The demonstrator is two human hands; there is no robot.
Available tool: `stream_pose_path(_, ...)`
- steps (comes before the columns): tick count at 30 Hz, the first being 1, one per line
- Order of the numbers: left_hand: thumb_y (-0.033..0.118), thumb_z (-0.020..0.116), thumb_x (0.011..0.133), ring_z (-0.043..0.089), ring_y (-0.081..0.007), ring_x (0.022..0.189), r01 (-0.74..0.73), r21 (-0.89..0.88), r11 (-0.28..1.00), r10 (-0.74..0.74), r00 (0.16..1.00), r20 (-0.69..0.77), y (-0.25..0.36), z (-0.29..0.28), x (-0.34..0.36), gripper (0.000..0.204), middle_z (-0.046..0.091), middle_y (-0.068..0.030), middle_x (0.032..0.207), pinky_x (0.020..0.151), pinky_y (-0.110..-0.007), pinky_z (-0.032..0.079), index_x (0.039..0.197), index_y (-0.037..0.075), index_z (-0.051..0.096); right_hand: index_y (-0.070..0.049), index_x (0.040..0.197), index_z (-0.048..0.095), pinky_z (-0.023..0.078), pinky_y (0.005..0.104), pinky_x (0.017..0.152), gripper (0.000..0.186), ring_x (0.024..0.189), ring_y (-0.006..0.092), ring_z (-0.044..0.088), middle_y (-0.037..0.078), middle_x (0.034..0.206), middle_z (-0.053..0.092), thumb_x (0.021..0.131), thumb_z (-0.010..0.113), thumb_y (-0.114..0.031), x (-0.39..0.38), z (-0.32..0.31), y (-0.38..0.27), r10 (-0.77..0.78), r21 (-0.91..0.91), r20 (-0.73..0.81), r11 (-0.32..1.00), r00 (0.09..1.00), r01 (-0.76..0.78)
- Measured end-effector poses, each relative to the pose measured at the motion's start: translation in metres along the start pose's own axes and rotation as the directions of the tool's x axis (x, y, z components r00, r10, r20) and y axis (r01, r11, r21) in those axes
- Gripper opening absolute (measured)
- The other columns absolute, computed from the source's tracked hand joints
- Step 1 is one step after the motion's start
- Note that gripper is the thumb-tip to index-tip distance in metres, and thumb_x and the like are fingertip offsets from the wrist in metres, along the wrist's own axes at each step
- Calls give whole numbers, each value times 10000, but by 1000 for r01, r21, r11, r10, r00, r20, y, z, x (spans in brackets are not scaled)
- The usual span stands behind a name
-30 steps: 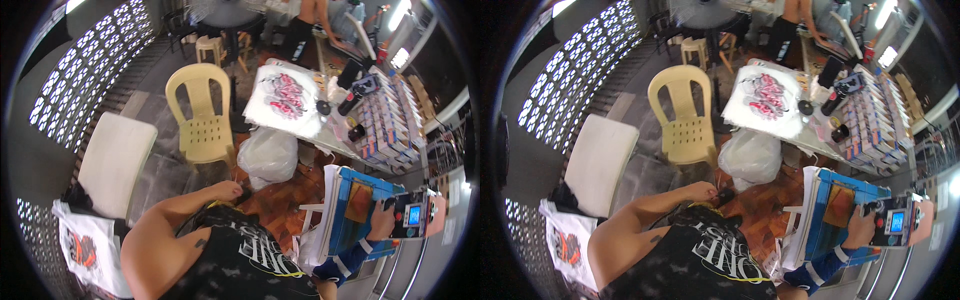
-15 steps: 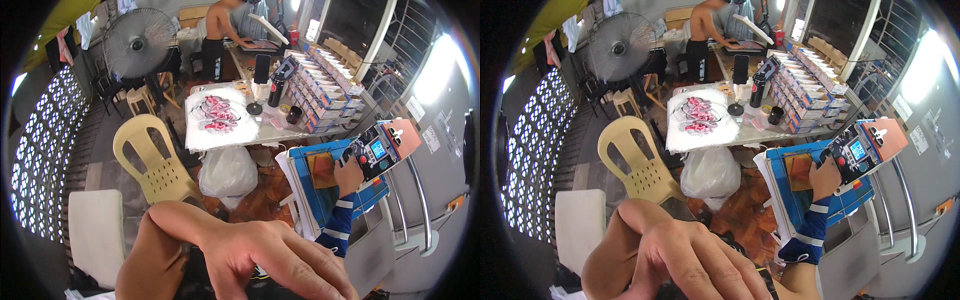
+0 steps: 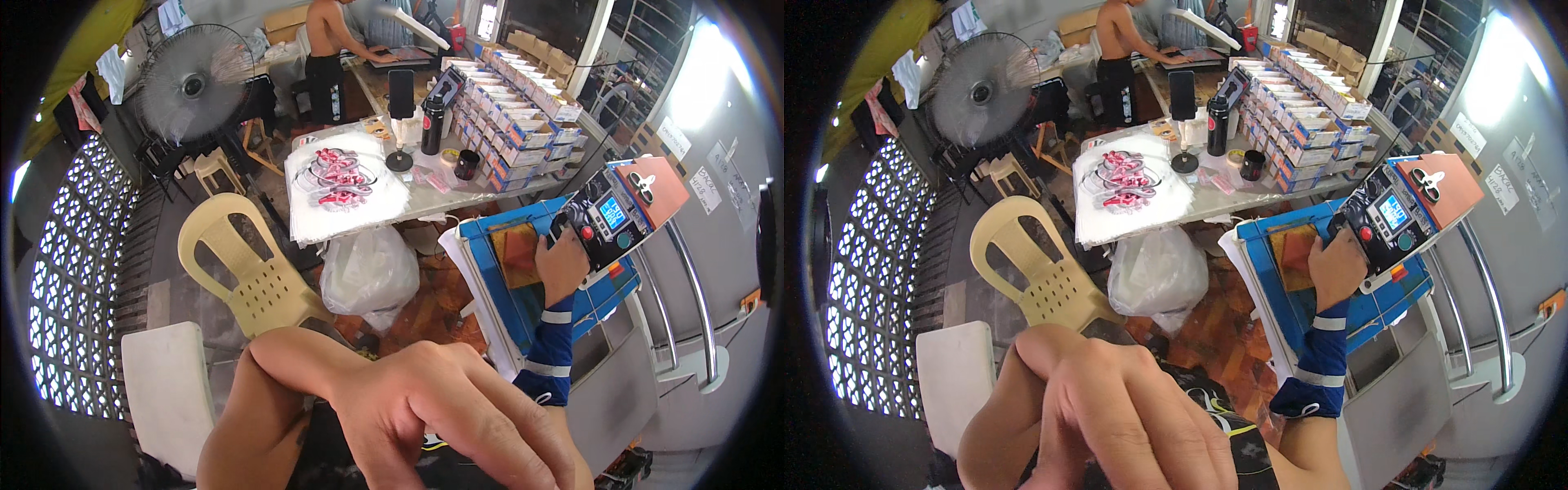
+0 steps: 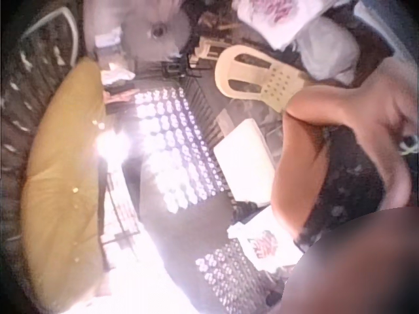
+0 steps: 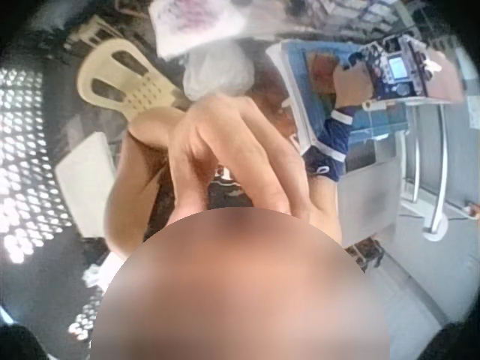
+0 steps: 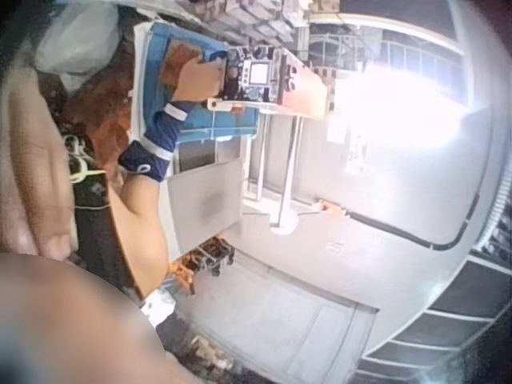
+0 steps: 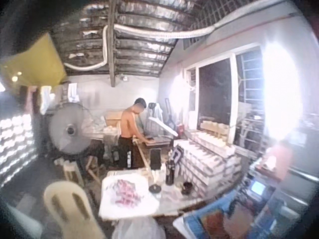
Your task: The person aligns a white t-shirt on a heat press, applies a small logo, and presses it. They then place a larger car graphic on another t-shirt, align it, and press it. The finished shirts are placed into plastic bags.
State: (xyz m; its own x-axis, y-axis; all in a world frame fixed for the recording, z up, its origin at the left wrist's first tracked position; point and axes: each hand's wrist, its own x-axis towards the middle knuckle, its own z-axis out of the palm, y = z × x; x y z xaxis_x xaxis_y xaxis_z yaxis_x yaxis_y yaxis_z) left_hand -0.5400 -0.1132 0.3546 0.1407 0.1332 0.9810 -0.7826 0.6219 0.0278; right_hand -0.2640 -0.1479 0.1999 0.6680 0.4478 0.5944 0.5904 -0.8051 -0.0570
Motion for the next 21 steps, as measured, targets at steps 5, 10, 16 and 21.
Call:
stream_pose_path(5, 518, 761, 881, 693, -336, 1090, 295, 47, 954, -294, 955, -39, 19, -19, -9, 683, 686, -241, 1196, 922, -412, 550, 1205, -79, 687, -47, 1061, 626, 585, 431, 746, 427, 877, 335, 729, 157, 967, 727, 834, 753, -385, -1, 1, -1, -12, -32, -27, 999, 1000, 11)
stream_pose_path(10, 336, 726, 955, 699, -319, 1031, 591, 798, 114, -660, 646, -384, 34, -131, -110, 370, 729, -156, 1096, 878, -404, 561, 1135, 13, 720, -45, 1063, 627, 584, 438, 741, 407, 863, 341, 724, 160, 947, 720, 846, 745, -369, -1, 0, 2, -24, -2, -8, 1000, 1000, 24)
stream_pose_path(16, 268, 624, 907, 671, -401, 1079, 248, 453, -856, -510, -274, -815, 66, -288, -328, 345, 707, -214, 1159, 914, -477, 536, 1154, 46, 717, -54, 1038, 625, 577, 444, 717, 379, 834, 343, 720, 170, 941, 718, 854, 738, -365, -1, 0, -2, 35, 6, -4, 999, 999, -35)
stream_pose_path(21, 242, 606, 883, 690, -400, 1011, 153, 618, -771, -575, -584, -573, 167, -340, -528, 290, 722, -222, 1103, 859, -496, 552, 1060, 53, 737, -62, 1022, 632, 575, 457, 666, 383, 751, 354, 717, 169, 900, 719, 853, 734, -390, 9, 1, -14, 156, -125, 38, 981, 987, -150)
